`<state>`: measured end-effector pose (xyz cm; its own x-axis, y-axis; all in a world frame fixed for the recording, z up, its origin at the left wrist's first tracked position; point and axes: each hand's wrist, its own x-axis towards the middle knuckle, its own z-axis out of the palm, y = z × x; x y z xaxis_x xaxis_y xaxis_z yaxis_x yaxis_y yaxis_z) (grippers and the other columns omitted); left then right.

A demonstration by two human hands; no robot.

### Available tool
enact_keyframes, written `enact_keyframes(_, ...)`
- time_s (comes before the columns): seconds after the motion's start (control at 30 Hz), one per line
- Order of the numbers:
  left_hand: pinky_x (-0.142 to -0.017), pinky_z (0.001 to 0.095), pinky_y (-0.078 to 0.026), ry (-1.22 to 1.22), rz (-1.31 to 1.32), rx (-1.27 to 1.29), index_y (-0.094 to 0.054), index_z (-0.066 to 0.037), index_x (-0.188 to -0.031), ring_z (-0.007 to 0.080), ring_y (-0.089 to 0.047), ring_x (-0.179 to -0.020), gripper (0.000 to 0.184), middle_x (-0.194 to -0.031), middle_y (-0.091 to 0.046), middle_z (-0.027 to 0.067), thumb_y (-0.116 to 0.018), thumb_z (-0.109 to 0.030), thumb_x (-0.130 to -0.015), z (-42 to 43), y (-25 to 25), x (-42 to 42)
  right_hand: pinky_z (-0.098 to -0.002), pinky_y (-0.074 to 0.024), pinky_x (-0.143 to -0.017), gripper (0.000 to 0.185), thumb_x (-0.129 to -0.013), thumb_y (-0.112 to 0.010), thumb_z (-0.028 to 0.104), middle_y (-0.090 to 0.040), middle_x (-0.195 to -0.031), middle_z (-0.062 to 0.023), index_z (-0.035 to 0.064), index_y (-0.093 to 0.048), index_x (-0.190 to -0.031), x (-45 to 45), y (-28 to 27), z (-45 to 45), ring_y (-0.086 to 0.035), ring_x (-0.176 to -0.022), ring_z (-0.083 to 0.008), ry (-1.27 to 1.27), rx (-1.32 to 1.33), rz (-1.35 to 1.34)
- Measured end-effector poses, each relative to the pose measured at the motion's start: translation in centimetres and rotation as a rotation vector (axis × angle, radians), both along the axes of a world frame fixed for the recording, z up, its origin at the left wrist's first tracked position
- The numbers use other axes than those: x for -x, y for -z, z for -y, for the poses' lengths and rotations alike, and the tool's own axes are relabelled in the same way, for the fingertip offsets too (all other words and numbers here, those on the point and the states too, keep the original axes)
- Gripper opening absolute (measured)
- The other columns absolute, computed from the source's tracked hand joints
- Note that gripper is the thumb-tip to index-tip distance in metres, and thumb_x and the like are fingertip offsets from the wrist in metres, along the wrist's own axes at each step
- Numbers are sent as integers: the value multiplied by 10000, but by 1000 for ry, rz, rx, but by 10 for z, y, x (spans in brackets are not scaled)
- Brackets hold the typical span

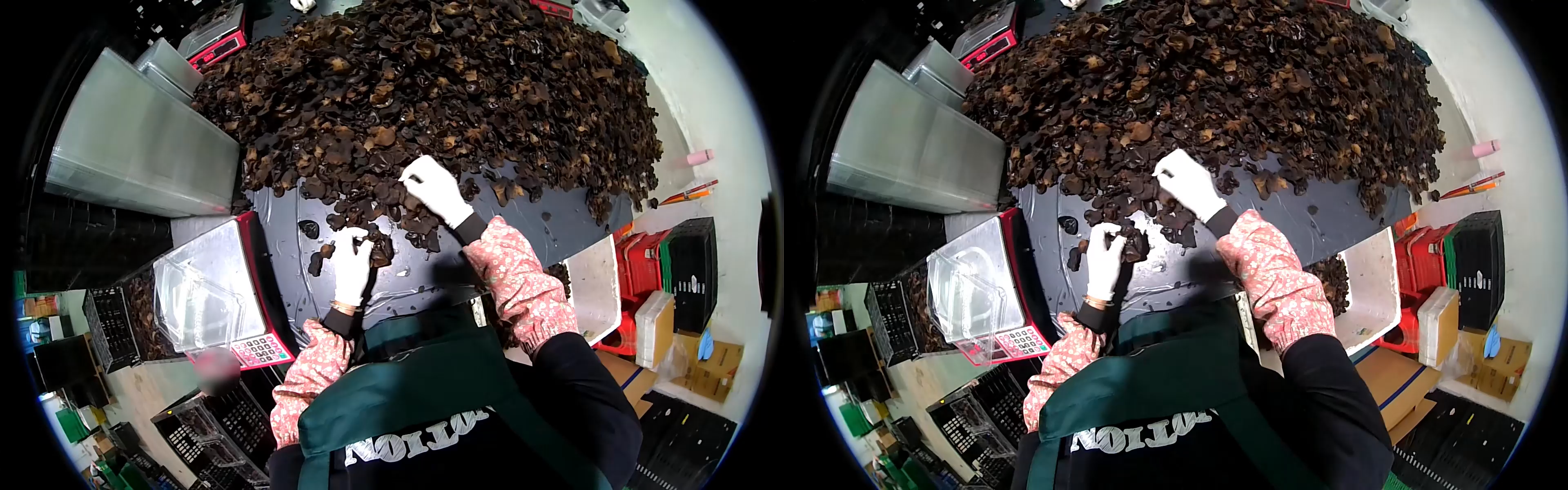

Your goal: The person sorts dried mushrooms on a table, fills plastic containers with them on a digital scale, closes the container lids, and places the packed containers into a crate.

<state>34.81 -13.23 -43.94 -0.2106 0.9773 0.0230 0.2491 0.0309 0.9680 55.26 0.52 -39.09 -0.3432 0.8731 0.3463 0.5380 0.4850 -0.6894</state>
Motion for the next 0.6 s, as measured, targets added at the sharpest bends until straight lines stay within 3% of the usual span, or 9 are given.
enact_keyframes(0.03, -828, 294, -461, -13, 163, 42, -581, -22, -1047, 171, -563, -897, 200, -957, -583, 70, -653, -45, -862, 0, -6, 4, -348, -515, -805, 109, -844, -678, 184, -635, -950, -75, 115, -693, -927, -7, -4, -5, -640, -918, -246, -2, 99, -79)
enact_keyframes(0.1, -739, 241, -497, -42, 66, -71, -573, -44, -1042, 90, -590, -827, 125, -928, -612, 17, -622, -46, -928, 3, -38, 13, -313, -505, -805, 118, -847, -698, 167, -691, -942, -59, 79, -703, -925, -16, -12, -13, -652, -922, -181, 55, 342, -224)
enact_keyframes(0.17, -730, 239, -495, -83, 261, 21, -580, -53, -1064, 81, -590, -815, 175, -945, -621, 20, -660, -77, -909, 12, -72, 30, -244, -488, -790, 112, -879, -690, 117, -714, -929, -29, 19, -709, -932, -18, -27, -14, -642, -875, -96, 40, 611, -579)
enact_keyframes(0.3, -620, 199, -468, -195, 569, -21, -570, -54, -1121, 81, -576, -754, 241, -952, -632, 49, -677, -143, -924, 50, -141, 78, -278, -527, -660, 166, -904, -641, 100, -705, -904, -70, -2, -709, -1016, 9, -52, -3, -672, -759, -158, -125, 767, -803)
enact_keyframes(0.33, -570, 182, -436, -250, 402, -74, -568, -48, -1147, 71, -553, -711, 243, -975, -643, 71, -658, -148, -946, 62, -136, 104, -295, -533, -617, 193, -915, -619, 110, -700, -906, -87, -11, -700, -1042, 26, -53, -1, -679, -719, -181, -147, 823, -845)
enact_keyframes(0.37, -559, 182, -419, -295, 455, -42, -566, -41, -1156, 58, -534, -688, 227, -1000, -649, 83, -635, -143, -965, 78, -147, 126, -287, -535, -639, 201, -917, -614, 120, -696, -911, -87, -7, -696, -1049, 44, -65, 6, -682, -733, -180, -210, 800, -771)
enact_keyframes(0.43, -695, 236, -525, -401, 401, -116, -557, -34, -1191, 123, -627, -858, 292, -1061, -624, 71, -657, -165, -950, 109, -170, 167, -277, -533, -708, 209, -919, -614, 139, -696, -917, -84, 0, -700, -1049, 87, -89, 26, -680, -792, -166, -328, 848, -713)
enact_keyframes(0.47, -688, 231, -529, -411, 371, -136, -552, -28, -1176, 114, -628, -871, 268, -1055, -627, 68, -645, -147, -955, 124, -176, 190, -266, -517, -798, 212, -917, -617, 143, -701, -940, -81, 9, -704, -1056, 112, -100, 35, -664, -867, -145, -417, 948, -712)
enact_keyframes(0.6, -604, 245, -530, -628, 67, -69, -549, -35, -1111, 117, -615, -632, 155, -884, -633, 75, -596, -76, -969, 159, -182, 243, -293, -539, -786, 211, -927, -642, 194, -714, -900, -78, 13, -707, -1015, 234, -132, 80, -684, -824, -153, -677, 798, -675)
